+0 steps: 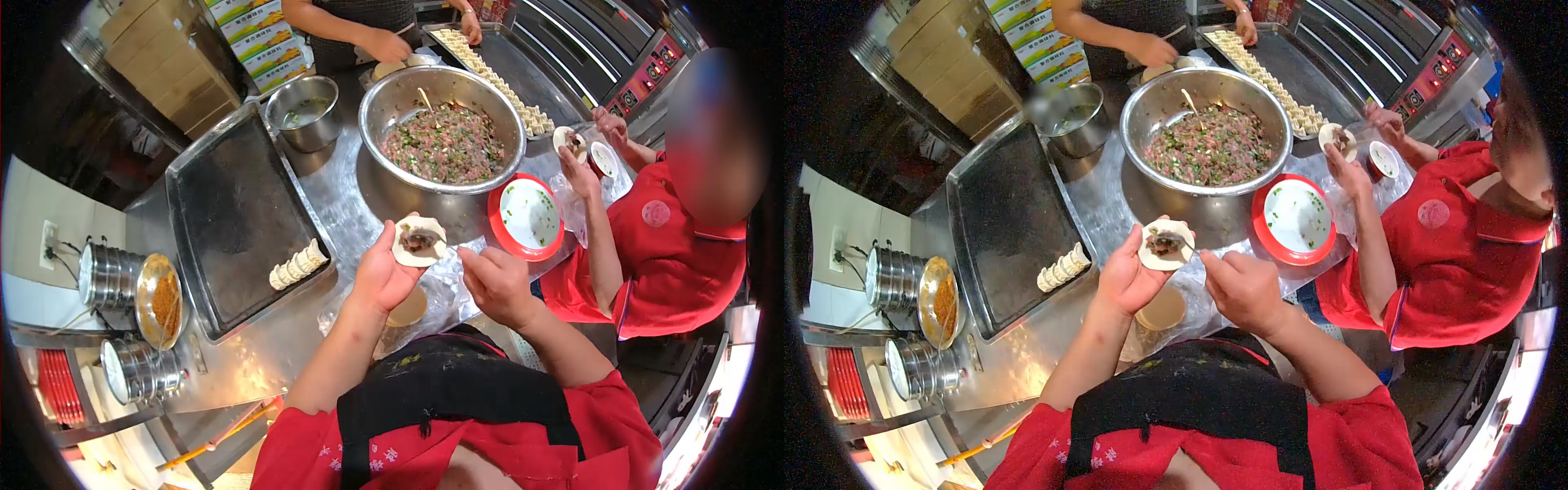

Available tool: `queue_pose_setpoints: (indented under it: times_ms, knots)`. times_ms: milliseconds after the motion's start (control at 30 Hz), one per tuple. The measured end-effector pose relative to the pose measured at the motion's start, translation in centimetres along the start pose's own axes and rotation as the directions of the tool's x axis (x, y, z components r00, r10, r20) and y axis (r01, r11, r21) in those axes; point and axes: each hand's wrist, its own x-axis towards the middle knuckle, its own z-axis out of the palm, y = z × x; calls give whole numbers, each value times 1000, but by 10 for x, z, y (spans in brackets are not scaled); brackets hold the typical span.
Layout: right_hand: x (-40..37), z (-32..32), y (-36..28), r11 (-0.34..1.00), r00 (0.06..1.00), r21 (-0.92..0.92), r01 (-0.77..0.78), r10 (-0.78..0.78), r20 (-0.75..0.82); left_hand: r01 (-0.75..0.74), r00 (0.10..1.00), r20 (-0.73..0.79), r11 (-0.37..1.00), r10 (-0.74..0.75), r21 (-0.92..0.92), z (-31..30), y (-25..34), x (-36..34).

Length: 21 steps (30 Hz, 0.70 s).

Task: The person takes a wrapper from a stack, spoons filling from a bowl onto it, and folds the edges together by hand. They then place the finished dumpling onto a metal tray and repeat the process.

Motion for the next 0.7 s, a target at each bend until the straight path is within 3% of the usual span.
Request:
queue_pose_setpoints:
  times_ms: [133,200,367,567,700]
  knots:
    - [5,-1,-3,999,997,18,40,-39,-72,25,1000,10,999,-26,40,-7,-6,-4]
    - [0,2,-4,998,994,15,67,-65,-88,48,995,86,997,-54,64,-9,-8,-7]
    - [-23,3,-9,990,991,-39,136,-136,-1,24,999,42,992,-30,123,-8,-10,-12]
    - [-14,-5,-10,996,991,-41,75,-79,-105,41,998,46,992,-47,119,-9,-18,-11]
    - [-23,3,-8,995,993,-46,89,-93,-76,27,996,74,985,-40,169,-5,-21,-13]
